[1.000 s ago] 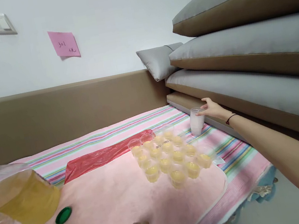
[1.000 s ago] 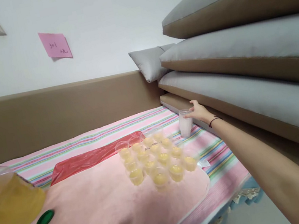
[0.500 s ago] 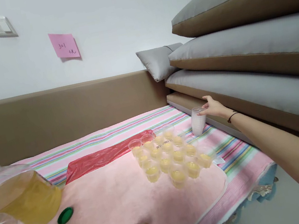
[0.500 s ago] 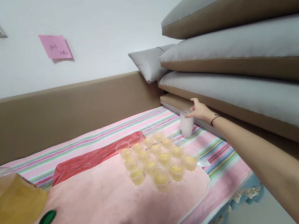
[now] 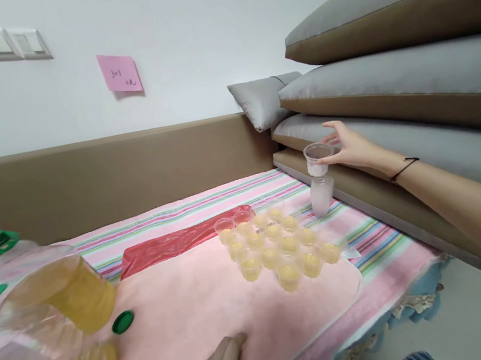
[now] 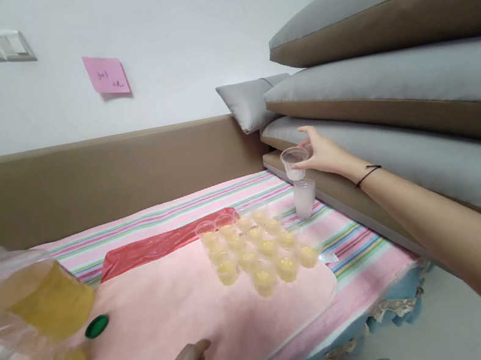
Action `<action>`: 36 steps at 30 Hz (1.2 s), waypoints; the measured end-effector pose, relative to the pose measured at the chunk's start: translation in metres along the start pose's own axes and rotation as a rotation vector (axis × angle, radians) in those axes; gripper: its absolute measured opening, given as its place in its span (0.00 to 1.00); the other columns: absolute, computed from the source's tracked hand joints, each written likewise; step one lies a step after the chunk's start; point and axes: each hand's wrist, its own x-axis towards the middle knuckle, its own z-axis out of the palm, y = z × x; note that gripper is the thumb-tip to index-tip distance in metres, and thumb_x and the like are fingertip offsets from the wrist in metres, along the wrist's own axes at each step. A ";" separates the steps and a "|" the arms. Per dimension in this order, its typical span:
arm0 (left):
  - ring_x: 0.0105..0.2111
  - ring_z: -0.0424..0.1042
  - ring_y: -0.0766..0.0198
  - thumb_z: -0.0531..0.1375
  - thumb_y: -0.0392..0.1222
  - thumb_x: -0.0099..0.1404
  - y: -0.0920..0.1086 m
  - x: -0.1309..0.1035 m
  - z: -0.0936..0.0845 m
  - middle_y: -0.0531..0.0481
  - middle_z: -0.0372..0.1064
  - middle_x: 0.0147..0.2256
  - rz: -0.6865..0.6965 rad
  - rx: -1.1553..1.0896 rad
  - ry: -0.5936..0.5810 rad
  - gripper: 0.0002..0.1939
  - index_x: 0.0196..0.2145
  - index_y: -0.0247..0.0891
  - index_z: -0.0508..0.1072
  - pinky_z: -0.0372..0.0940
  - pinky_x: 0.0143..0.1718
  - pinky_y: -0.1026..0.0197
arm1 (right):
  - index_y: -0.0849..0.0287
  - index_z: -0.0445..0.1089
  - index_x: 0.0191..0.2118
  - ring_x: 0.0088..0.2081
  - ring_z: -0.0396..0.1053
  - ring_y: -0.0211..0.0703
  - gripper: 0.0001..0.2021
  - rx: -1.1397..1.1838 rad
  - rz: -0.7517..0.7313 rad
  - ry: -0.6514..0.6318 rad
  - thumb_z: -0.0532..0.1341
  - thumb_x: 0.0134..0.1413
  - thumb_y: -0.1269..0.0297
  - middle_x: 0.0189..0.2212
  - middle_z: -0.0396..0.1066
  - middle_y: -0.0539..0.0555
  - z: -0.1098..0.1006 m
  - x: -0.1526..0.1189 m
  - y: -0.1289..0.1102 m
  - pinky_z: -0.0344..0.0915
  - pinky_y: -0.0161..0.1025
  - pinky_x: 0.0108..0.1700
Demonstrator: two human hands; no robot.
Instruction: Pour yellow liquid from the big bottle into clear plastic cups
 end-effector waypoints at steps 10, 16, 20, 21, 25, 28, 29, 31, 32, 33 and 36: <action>0.30 0.75 0.67 0.44 0.27 0.60 0.003 -0.008 -0.028 0.53 0.72 0.29 -0.158 0.075 0.202 0.19 0.43 0.40 0.68 0.68 0.31 0.67 | 0.48 0.47 0.64 0.55 0.66 0.56 0.45 0.272 -0.367 -0.462 0.71 0.43 0.57 0.52 0.68 0.58 0.071 -0.148 -0.139 0.65 0.53 0.53; 0.31 0.73 0.66 0.46 0.28 0.59 -0.001 -0.018 -0.050 0.53 0.70 0.30 -0.254 0.039 0.340 0.17 0.41 0.39 0.68 0.67 0.34 0.65 | 0.49 0.53 0.61 0.56 0.66 0.54 0.40 0.451 -0.267 -0.594 0.70 0.42 0.64 0.53 0.68 0.59 0.137 -0.209 -0.157 0.64 0.54 0.54; 0.32 0.73 0.66 0.46 0.29 0.61 -0.002 -0.029 -0.061 0.52 0.71 0.31 -0.282 0.034 0.375 0.16 0.41 0.39 0.68 0.66 0.35 0.65 | 0.52 0.53 0.60 0.57 0.65 0.55 0.38 0.460 -0.223 -0.621 0.70 0.42 0.64 0.54 0.68 0.63 0.160 -0.225 -0.155 0.64 0.55 0.54; 0.32 0.74 0.66 0.47 0.30 0.62 -0.002 -0.031 -0.063 0.52 0.71 0.31 -0.289 0.032 0.379 0.15 0.41 0.39 0.68 0.66 0.35 0.65 | 0.52 0.53 0.60 0.58 0.64 0.55 0.38 0.462 -0.218 -0.623 0.70 0.43 0.64 0.55 0.67 0.64 0.163 -0.227 -0.154 0.64 0.55 0.54; 0.33 0.74 0.65 0.47 0.34 0.66 -0.001 -0.040 -0.070 0.52 0.72 0.31 -0.328 0.020 0.384 0.12 0.42 0.39 0.68 0.66 0.36 0.65 | 0.52 0.52 0.60 0.59 0.63 0.54 0.39 0.468 -0.203 -0.632 0.70 0.43 0.65 0.57 0.65 0.64 0.167 -0.233 -0.148 0.62 0.56 0.56; 0.35 0.75 0.65 0.47 0.34 0.66 0.001 -0.044 -0.073 0.51 0.73 0.33 -0.333 0.003 0.395 0.12 0.42 0.39 0.68 0.66 0.37 0.64 | 0.51 0.52 0.59 0.61 0.61 0.55 0.39 0.466 -0.197 -0.633 0.70 0.42 0.64 0.59 0.63 0.64 0.161 -0.232 -0.148 0.62 0.56 0.57; 0.35 0.74 0.65 0.47 0.34 0.66 0.001 -0.045 -0.074 0.51 0.74 0.33 -0.336 -0.004 0.401 0.12 0.43 0.39 0.68 0.66 0.38 0.64 | 0.51 0.52 0.60 0.61 0.60 0.55 0.39 0.465 -0.197 -0.631 0.70 0.43 0.64 0.59 0.62 0.63 0.157 -0.230 -0.150 0.62 0.56 0.57; 0.32 0.74 0.66 0.49 0.36 0.67 0.002 -0.047 -0.077 0.51 0.74 0.34 -0.361 -0.018 0.434 0.10 0.42 0.39 0.68 0.66 0.35 0.64 | 0.49 0.52 0.60 0.62 0.59 0.54 0.38 0.466 -0.201 -0.617 0.70 0.44 0.63 0.60 0.61 0.62 0.149 -0.226 -0.157 0.61 0.57 0.57; 0.30 0.73 0.66 0.50 0.37 0.67 0.002 -0.048 -0.078 0.51 0.74 0.34 -0.380 -0.023 0.463 0.09 0.42 0.39 0.68 0.65 0.32 0.65 | 0.48 0.53 0.60 0.62 0.59 0.54 0.37 0.470 -0.207 -0.608 0.69 0.45 0.63 0.60 0.61 0.61 0.145 -0.224 -0.163 0.60 0.58 0.58; 0.29 0.72 0.67 0.51 0.38 0.67 0.002 -0.048 -0.080 0.50 0.74 0.35 -0.399 -0.024 0.504 0.07 0.40 0.39 0.68 0.64 0.30 0.66 | 0.48 0.53 0.60 0.62 0.59 0.54 0.36 0.478 -0.213 -0.600 0.69 0.46 0.62 0.60 0.60 0.60 0.142 -0.221 -0.169 0.59 0.58 0.59; 0.32 0.71 0.67 0.55 0.39 0.65 0.002 -0.051 -0.087 0.49 0.72 0.37 -0.391 -0.003 0.662 0.02 0.34 0.39 0.66 0.63 0.30 0.66 | 0.47 0.56 0.58 0.62 0.59 0.53 0.32 0.537 -0.243 -0.588 0.68 0.48 0.61 0.60 0.61 0.58 0.141 -0.215 -0.194 0.58 0.58 0.61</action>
